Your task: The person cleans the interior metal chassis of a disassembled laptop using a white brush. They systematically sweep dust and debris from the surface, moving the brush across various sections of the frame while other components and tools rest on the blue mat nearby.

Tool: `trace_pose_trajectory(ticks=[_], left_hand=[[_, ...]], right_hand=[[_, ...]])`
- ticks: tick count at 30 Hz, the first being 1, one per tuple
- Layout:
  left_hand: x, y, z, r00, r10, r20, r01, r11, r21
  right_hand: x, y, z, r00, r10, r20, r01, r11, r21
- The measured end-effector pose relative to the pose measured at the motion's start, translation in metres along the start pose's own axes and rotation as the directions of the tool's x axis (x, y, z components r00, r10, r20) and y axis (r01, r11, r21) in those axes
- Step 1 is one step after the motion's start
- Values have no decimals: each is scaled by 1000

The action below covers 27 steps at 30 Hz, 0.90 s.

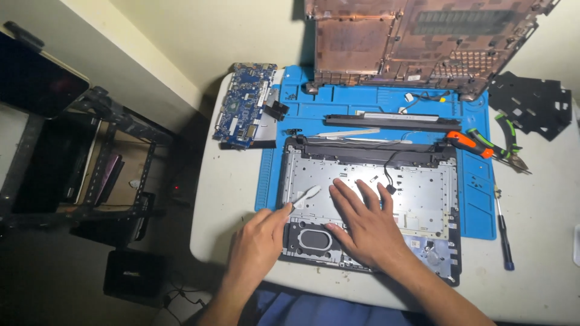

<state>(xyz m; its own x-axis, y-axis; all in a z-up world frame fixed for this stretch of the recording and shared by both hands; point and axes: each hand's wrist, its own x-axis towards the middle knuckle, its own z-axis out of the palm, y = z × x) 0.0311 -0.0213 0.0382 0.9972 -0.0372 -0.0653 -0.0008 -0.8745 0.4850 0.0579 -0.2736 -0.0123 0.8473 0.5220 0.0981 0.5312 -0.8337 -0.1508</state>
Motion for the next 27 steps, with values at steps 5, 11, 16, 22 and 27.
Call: trace_pose_trajectory(ticks=[5, 11, 16, 22, 27], left_hand=[[28, -13, 8, 980, 116, -162, -109, 993, 52], [30, -7, 21, 960, 154, -233, -118, 980, 161], [6, 45, 45, 895, 446, 15, -446, 893, 67], [57, 14, 33, 890, 445, -99, -420, 885, 200], [64, 4, 14, 881, 461, -102, -449, 885, 119]], right_hand=[[-31, 8, -7, 999, 4, -50, 2, 994, 110], [-80, 40, -20, 915, 401, 33, -403, 912, 75], [-82, 47, -12, 905, 418, 79, -419, 908, -9], [-83, 47, -12, 907, 418, 57, -417, 909, -31], [-83, 45, -16, 909, 415, 44, -414, 910, -32]])
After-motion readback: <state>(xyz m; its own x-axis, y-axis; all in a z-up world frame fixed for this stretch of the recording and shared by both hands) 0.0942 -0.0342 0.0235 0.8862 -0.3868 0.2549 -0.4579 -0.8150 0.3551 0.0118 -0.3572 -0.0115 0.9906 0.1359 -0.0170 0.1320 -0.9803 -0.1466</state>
